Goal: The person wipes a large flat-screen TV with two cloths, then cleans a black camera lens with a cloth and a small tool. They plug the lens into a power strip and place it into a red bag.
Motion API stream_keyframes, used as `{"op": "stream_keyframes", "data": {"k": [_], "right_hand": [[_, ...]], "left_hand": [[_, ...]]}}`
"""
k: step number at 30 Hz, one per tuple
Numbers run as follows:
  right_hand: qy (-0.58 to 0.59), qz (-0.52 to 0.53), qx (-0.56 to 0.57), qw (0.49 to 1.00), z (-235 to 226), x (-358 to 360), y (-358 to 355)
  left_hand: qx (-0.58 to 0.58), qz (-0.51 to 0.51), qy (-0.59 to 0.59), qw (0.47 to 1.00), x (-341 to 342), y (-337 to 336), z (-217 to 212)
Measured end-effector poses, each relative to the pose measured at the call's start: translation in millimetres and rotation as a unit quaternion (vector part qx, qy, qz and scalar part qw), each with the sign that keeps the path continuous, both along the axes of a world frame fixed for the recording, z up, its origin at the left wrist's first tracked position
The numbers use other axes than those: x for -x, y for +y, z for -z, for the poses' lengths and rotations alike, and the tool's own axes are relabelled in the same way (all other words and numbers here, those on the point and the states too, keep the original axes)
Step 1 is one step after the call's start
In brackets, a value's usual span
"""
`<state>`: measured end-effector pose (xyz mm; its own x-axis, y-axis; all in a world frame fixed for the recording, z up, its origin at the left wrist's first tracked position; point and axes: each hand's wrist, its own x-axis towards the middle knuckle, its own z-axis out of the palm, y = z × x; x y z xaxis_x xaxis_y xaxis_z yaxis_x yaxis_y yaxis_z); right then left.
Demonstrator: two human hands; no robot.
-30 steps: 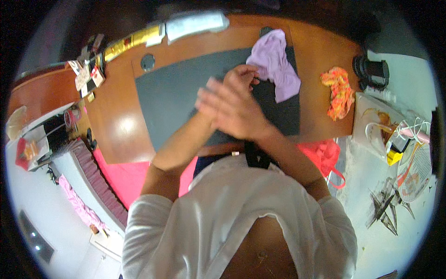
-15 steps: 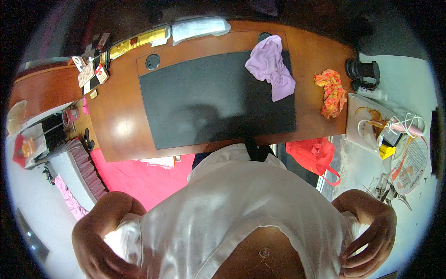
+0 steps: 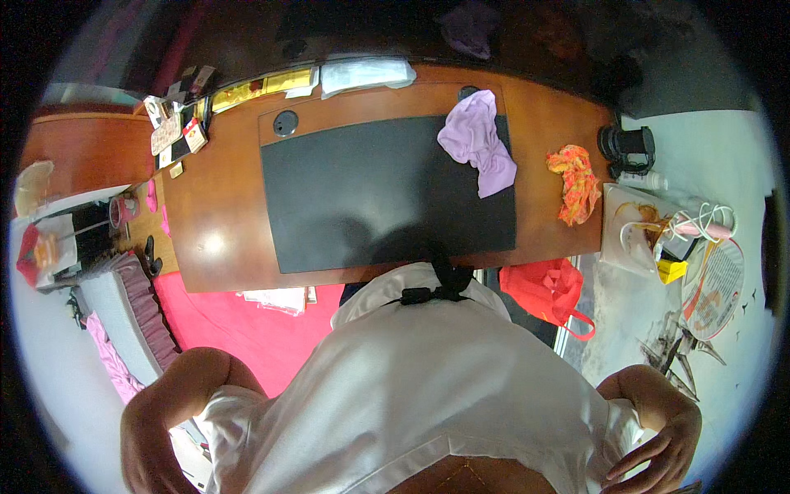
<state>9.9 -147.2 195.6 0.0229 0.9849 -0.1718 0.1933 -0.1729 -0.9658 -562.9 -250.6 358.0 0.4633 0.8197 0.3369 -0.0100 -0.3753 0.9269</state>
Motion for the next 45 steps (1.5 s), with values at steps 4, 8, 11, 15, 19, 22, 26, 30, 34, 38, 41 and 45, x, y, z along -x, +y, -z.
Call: {"op": "stream_keyframes", "data": {"k": [4, 8, 11, 15, 19, 22, 26, 30, 34, 38, 41, 45], "right_hand": [[0.0, -0.004, 0.001, 1.0, 1.2, -1.6, 4.1], [0.018, -0.022, 0.006, 1.0, 3.2, 3.3, 8.0], [0.059, -0.06, 0.004, 0.996, 4.8, 14.3, 24.8], [0.181, -0.168, -0.004, 0.969, 18.2, 51.2, 73.8], [-0.082, -0.264, -0.1, 0.956, 91.8, 148.4, 139.2], [-0.352, -0.238, -0.258, 0.867, 176.8, 191.3, 165.1], [-0.381, -0.294, -0.33, 0.812, 247.0, 184.5, 186.5], [-0.423, -0.126, -0.307, 0.843, 277.2, 140.6, 239.0], [-0.523, 0.033, -0.272, 0.807, 281.0, 116.6, 316.1], [-0.679, -0.126, -0.157, 0.706, 297.2, 136.5, 362.9], [-0.527, -0.075, -0.177, 0.828, 269.0, 196.6, 315.2], [-0.37, -0.145, -0.276, 0.875, 265.2, 188.9, 203.2]], "left_hand": [[0.011, -0.044, -0.032, 0.998, 2.7, -6.0, 5.1], [0.026, -0.07, -0.093, 0.993, 8.4, -3.8, 8.1], [0.05, -0.078, -0.188, 0.978, 8.8, 12.3, 21.6], [0.135, -0.067, -0.356, 0.922, -11.0, 62.0, 63.2], [0.365, -0.151, -0.339, 0.854, -65.0, 157.4, 179.7], [0.113, -0.193, 0.319, 0.921, -104.8, 182.2, 280.2], [-0.02, -0.191, 0.32, 0.928, -158.5, 200.3, 350.5], [-0.067, -0.217, 0.372, 0.9, -177.1, 222.1, 380.5], [-0.068, -0.237, 0.426, 0.87, -174.6, 226.5, 402.4], [-0.075, -0.231, 0.455, 0.857, -179.7, 230.3, 408.1], [-0.072, -0.242, 0.459, 0.852, -177.1, 228.0, 410.0], [-0.073, -0.298, 0.37, 0.877, -191.7, 239.0, 411.3]]}}
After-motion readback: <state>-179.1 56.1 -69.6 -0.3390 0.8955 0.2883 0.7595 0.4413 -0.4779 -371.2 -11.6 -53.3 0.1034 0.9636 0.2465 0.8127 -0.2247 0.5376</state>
